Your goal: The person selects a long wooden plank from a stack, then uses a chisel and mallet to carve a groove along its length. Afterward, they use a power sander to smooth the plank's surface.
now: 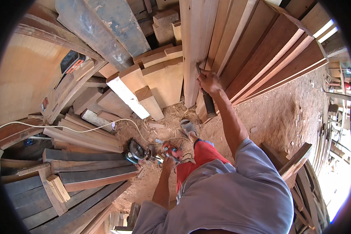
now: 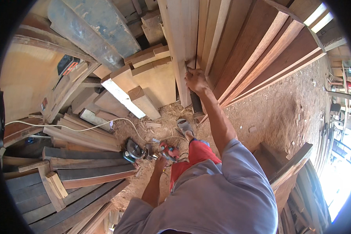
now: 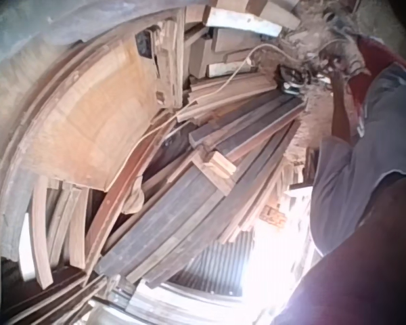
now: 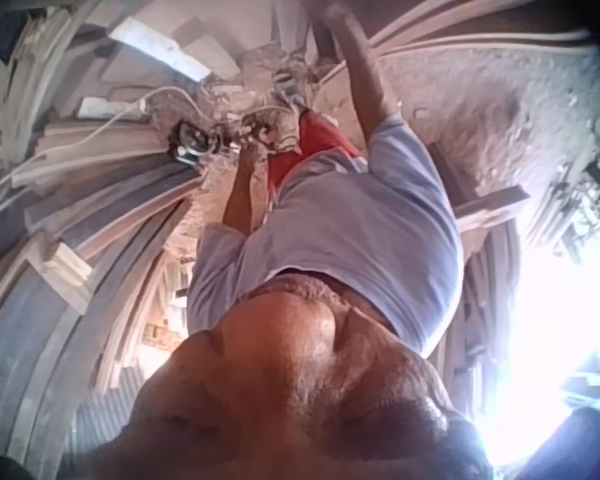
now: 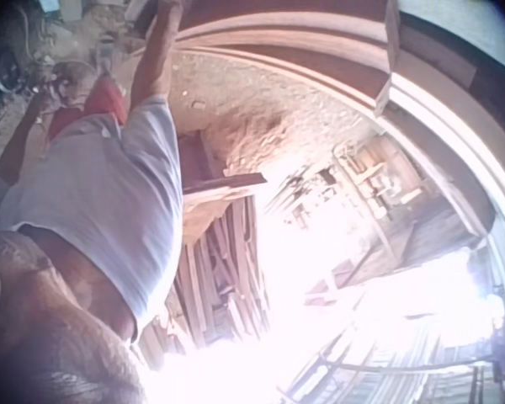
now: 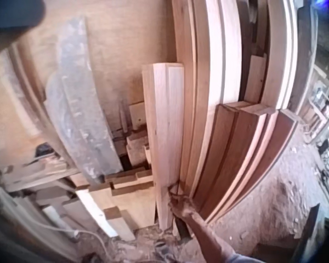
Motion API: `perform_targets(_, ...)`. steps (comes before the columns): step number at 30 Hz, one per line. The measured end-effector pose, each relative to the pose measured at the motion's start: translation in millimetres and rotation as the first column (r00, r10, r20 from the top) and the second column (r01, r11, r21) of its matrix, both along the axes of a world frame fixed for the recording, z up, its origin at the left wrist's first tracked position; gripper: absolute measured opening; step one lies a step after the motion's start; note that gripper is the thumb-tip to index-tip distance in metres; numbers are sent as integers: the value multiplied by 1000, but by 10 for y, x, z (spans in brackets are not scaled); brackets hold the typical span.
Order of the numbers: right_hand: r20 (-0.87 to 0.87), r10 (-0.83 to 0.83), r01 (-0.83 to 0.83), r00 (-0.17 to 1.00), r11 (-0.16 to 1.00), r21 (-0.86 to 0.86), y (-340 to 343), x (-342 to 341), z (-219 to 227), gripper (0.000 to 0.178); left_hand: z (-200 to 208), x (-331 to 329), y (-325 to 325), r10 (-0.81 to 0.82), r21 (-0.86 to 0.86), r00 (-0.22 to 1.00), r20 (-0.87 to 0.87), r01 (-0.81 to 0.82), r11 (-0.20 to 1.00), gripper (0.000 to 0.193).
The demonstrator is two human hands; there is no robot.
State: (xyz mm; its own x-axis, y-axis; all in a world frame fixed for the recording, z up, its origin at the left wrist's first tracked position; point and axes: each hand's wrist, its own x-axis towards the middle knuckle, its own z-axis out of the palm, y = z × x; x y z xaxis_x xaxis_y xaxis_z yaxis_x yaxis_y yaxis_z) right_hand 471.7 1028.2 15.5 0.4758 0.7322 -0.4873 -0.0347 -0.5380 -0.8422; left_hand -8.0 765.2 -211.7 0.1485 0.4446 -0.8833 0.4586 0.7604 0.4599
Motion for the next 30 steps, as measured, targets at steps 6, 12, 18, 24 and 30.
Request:
perform_targets(6, 173, 307, -305, 936, 952, -38, -152, 65, 157, 34, 134, 278, 97, -123, 58, 991, 54, 120, 991, 29)
perform_targets(12, 269, 197, -205, 943, 979, 0, -46, 48, -89, 32, 124, 319, 178, -107, 123, 994, 15, 105, 987, 31)
perform_targets(18, 84, 76, -76, 994, 997, -1, 13, 39, -3, 31, 150, 237, 151, 83, 97, 996, 25, -85, 992, 30)
perform_targets(24, 10, -88, 80, 996, 943, 323, -43, -52, 476, 34, 118, 15, -94, 113, 16, 993, 14, -114, 993, 28)
perform_targets(30, -14, 28, -27, 1000, 997, 71, -212, -41, 307, 35, 436, 286, -40, 90, 2, 996, -21, -90, 996, 27)
